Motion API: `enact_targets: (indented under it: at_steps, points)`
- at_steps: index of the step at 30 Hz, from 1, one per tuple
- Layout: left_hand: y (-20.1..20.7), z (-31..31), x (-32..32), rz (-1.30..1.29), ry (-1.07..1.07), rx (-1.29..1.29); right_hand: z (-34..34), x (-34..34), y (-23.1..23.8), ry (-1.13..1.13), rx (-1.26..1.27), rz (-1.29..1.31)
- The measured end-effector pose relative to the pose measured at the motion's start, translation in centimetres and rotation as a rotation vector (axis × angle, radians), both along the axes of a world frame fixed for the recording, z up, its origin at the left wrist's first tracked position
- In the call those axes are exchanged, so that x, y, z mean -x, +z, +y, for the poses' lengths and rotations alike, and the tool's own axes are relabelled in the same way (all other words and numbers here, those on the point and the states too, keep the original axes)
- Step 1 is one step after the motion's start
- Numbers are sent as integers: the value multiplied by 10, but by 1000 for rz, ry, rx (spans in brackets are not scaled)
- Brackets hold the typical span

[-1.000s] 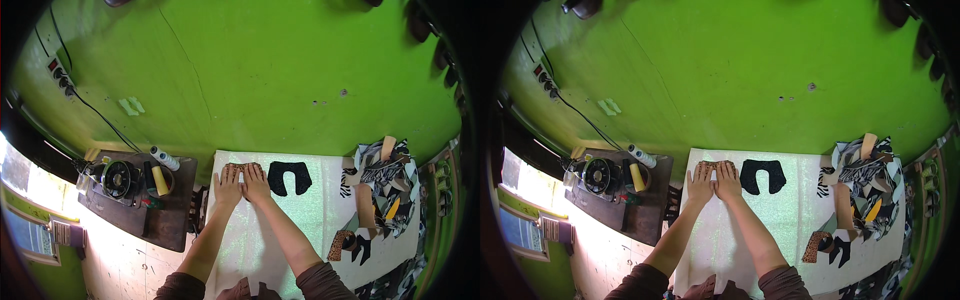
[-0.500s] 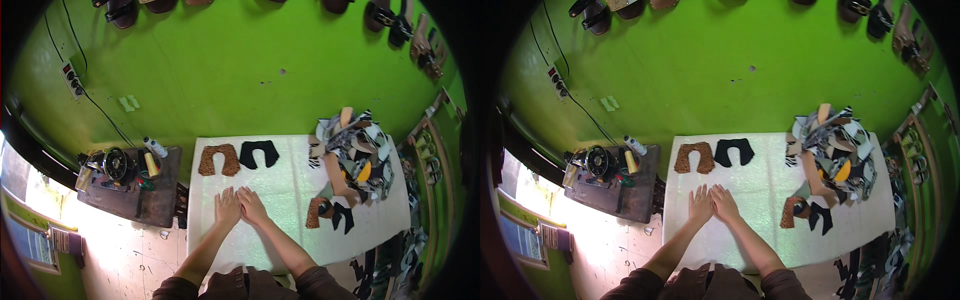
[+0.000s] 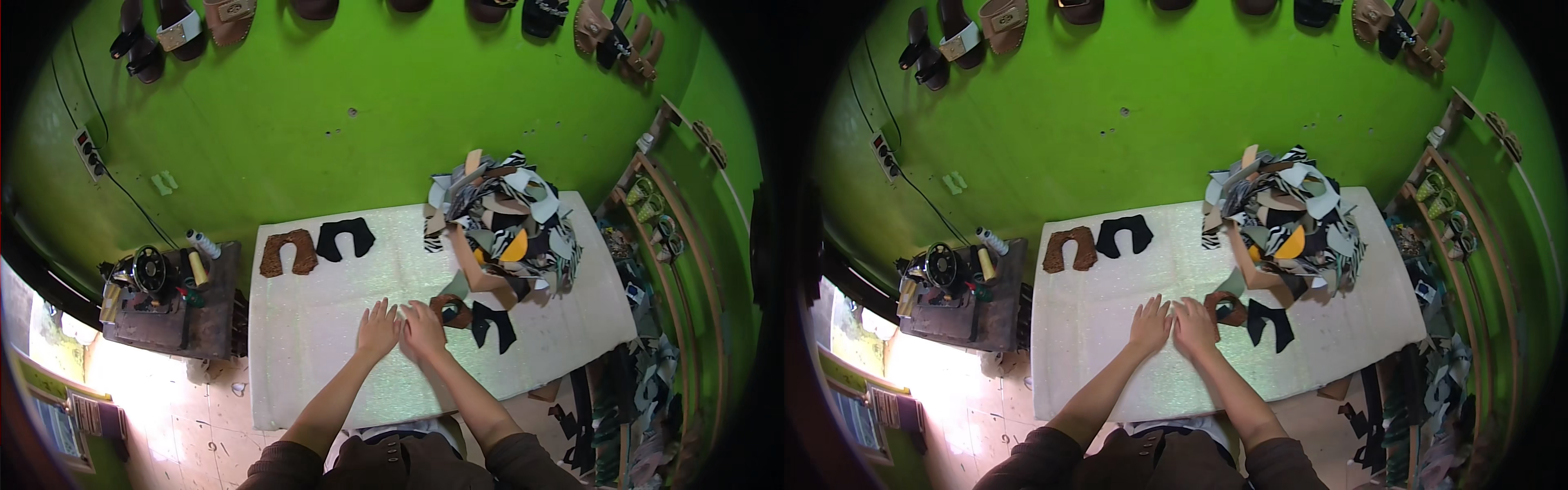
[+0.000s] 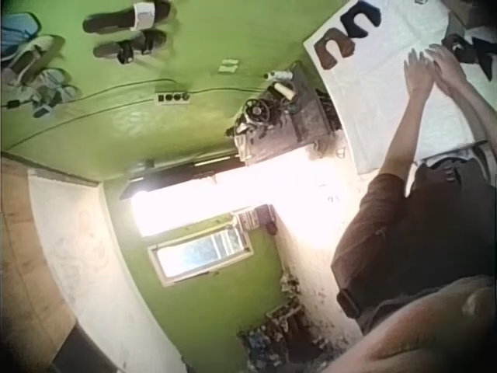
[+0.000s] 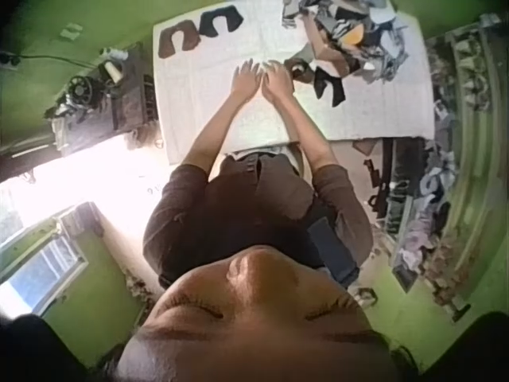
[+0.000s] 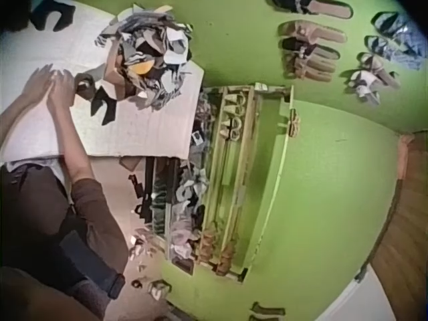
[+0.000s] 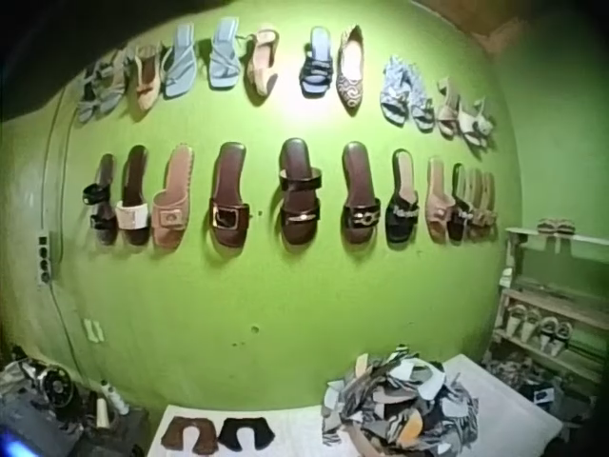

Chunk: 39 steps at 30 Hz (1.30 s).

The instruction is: Sorting and arranging leather shoe upper components on a table.

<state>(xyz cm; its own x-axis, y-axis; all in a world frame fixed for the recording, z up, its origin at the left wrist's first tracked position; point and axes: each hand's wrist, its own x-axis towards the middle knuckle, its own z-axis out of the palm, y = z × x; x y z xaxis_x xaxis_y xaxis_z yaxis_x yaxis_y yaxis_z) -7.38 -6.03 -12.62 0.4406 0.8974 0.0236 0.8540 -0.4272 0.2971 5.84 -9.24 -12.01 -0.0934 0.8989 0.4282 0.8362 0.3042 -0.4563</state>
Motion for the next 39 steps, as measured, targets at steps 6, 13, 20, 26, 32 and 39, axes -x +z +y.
enact_targets:
  at_steps: [6,13,20,26,32,39]
  points:
    - [1,-11,-53,-100,-66,116,-15,-82,-1,-350,98,64]
    - [1,-19,-83,-235,-70,140,5,-111,-25,-337,228,261]
    - [0,-26,-80,-145,-129,252,9,-117,-15,-100,324,195]
    - [24,-14,-78,-458,-22,123,8,-115,22,115,349,340]
    - [48,3,-67,-672,-156,282,9,-110,58,321,382,368]
    - [77,1,-61,-385,-176,129,13,-117,78,396,172,97]
